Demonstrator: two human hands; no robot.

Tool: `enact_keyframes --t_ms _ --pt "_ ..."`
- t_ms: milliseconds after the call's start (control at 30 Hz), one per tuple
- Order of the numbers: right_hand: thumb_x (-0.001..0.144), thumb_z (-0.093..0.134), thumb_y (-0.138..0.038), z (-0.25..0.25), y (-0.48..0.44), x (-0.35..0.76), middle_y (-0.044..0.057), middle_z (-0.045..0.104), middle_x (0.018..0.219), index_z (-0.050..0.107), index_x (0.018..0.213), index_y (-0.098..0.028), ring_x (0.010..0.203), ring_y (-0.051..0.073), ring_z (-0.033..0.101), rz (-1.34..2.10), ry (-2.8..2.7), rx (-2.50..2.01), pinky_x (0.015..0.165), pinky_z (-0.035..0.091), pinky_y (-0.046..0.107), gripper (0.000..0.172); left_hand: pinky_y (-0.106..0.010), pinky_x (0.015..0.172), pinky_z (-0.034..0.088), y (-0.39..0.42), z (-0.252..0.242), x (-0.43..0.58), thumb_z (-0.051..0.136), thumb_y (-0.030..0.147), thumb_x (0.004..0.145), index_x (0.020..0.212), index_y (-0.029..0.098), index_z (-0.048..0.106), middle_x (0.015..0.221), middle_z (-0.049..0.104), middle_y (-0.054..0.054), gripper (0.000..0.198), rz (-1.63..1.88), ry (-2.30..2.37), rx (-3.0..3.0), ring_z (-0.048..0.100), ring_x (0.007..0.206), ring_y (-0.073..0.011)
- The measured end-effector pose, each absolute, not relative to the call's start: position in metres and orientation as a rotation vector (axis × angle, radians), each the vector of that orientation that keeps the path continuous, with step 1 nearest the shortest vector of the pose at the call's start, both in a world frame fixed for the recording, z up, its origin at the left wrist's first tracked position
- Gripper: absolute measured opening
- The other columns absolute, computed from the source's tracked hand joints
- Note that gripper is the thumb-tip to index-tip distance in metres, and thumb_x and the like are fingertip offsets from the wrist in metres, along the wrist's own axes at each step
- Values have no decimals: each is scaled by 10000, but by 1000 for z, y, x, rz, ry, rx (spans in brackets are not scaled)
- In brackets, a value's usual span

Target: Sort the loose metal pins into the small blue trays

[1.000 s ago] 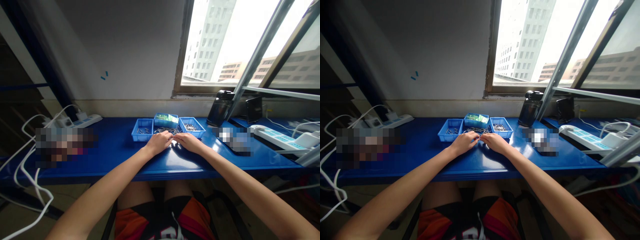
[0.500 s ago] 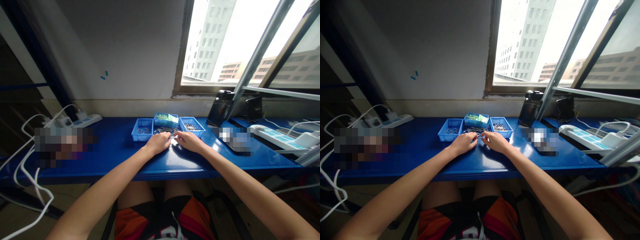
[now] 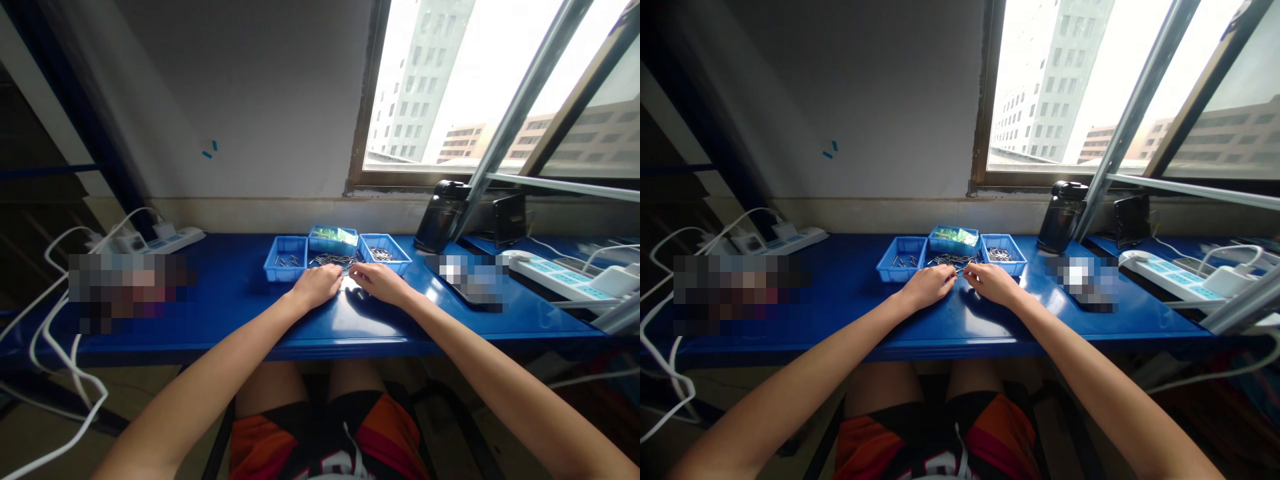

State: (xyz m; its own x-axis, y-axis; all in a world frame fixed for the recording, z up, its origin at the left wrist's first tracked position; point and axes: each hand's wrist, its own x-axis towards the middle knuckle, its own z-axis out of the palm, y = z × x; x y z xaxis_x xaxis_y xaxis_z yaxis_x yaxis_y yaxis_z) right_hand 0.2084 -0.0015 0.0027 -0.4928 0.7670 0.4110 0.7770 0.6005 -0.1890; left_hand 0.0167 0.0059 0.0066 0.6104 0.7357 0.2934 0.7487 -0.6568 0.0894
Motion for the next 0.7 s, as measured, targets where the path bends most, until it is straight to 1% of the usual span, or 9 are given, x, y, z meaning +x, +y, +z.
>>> enact_keyframes --t_ms 400,567,700 --pt "870 410 -270 2 -1 208 36 642 738 601 894 -190 620 128 557 -38 -2390 -1192 579 373 215 209 -278 700 476 2 10 17 351 335 891 970 193 536 940 610 -60 245 -481 -1295 -2760 612 834 -198" --pt "876 409 -251 -1 1 209 44 649 765 596 879 -182 665 137 574 13 -2440 -1147 612 390 221 199 -248 717 470 0 13 18 359 328 893 1016 216 538 965 585 -42 244 -532 -1244 -2789 606 839 -167" --pt "883 399 -258 -2 1 209 52 643 747 586 820 -166 638 133 567 16 -2455 -1144 591 381 221 218 -231 709 467 0 13 18 361 305 891 1032 236 538 983 582 -21 237 -597 -1123 -2837 606 839 -149"
